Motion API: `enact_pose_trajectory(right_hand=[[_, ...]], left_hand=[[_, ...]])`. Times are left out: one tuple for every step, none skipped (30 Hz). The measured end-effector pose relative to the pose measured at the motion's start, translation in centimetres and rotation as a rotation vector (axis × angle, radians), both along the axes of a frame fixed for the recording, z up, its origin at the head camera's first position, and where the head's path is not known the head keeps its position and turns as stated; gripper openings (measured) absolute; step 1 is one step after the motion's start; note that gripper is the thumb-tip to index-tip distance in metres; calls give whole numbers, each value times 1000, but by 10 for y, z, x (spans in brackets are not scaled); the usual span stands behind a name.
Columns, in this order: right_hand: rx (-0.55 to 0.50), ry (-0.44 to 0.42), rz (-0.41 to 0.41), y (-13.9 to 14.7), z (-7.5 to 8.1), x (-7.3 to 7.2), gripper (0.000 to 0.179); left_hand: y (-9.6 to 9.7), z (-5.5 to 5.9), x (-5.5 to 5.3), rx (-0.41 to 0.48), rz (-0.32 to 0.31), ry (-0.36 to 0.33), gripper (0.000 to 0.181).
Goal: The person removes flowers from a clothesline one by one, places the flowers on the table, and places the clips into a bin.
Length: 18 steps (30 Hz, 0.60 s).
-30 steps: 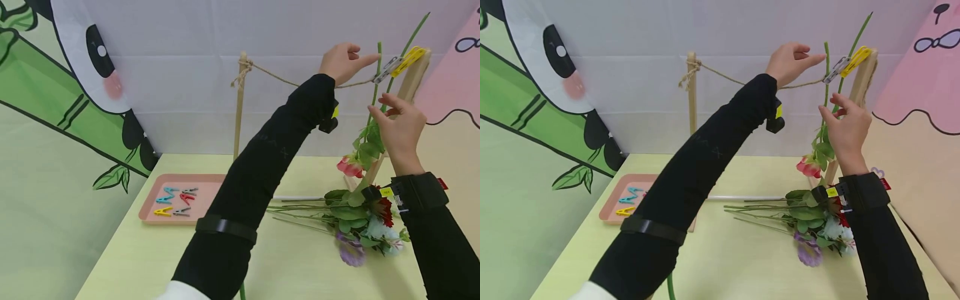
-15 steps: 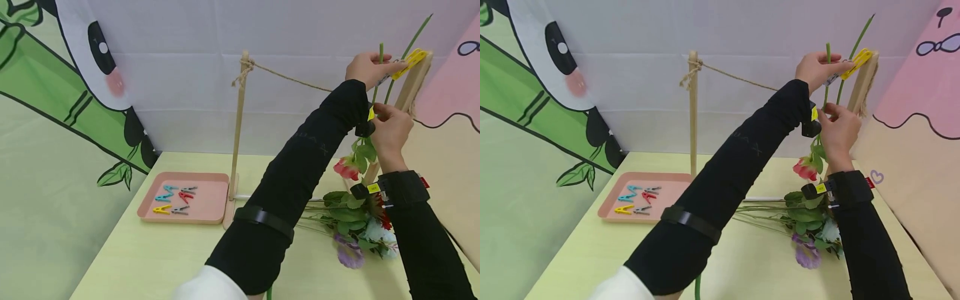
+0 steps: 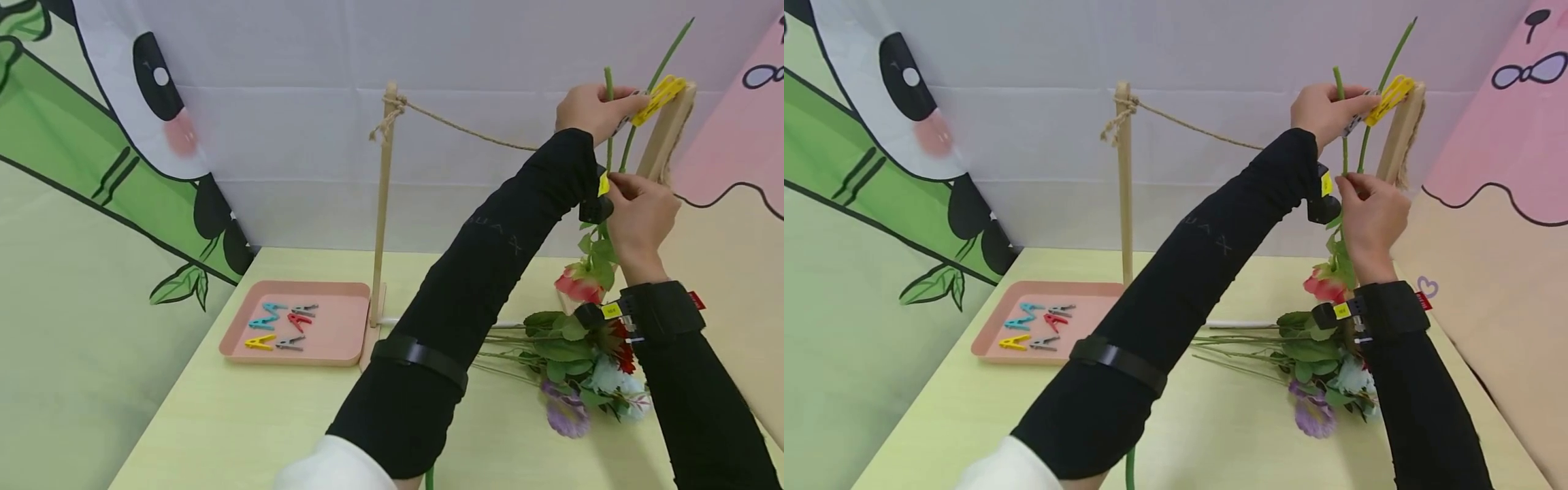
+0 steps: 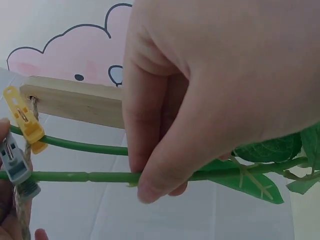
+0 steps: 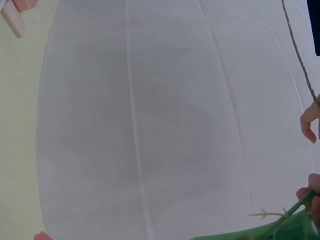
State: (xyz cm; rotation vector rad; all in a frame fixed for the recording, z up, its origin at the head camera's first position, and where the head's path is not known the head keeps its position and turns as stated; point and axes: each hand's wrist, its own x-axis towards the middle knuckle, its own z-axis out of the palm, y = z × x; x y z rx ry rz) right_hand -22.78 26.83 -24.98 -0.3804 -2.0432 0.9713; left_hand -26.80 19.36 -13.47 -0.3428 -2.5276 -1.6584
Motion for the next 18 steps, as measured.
enact_pose_trajectory(right_hand=[[6, 3, -3, 0, 1, 1, 38], [14, 8, -3, -1, 1, 2, 37], [30, 13, -4, -1, 2, 4, 35], [46, 14, -4, -2, 2, 5, 33], [71, 21, 0, -3, 3, 7, 30], [101, 29, 2, -4, 3, 9, 28], [129, 38, 6, -5, 3, 11, 26], [160, 51, 13, -6, 3, 13, 25], [192, 68, 21, -7, 3, 15, 25], [226, 90, 31, -7, 3, 17, 25], [260, 114, 44, -8, 3, 18, 26], [288, 134, 56, -9, 3, 20, 26], [312, 152, 75, -9, 3, 23, 26], [346, 175, 98, -10, 3, 25, 25], [373, 199, 124, -10, 3, 28, 24], [399, 219, 151, -10, 3, 30, 23], [427, 239, 179, -10, 3, 33, 21], [459, 261, 208, -10, 3, 36, 20]], left_hand=[[-1, 1, 1, 10, 14, -3, 17], [-1, 1, 1, 20, 27, -2, 17], [-2, 2, 2, 33, 37, -1, 17], [-2, 2, 2, 52, 42, 1, 16], [-3, 3, 2, 76, 48, 2, 16], [-4, 4, 2, 94, 51, 8, 16], [-5, 5, 2, 121, 49, 12, 16], [-7, 6, 2, 146, 44, 22, 16], [-9, 8, 2, 183, 38, 24, 16], [-11, 10, 2, 215, 27, 30, 16], [-14, 12, 2, 240, 16, 36, 16], [-18, 14, 2, 261, 0, 49, 17], [-22, 17, 3, 293, -19, 55, 18], [-27, 20, 3, 312, -39, 65, 19], [-33, 24, 4, 330, -58, 74, 21], [-39, 27, 4, 327, -82, 93, 22], [-45, 30, 5, 322, -105, 112, 24], [-52, 33, 7, 314, -129, 135, 26]])
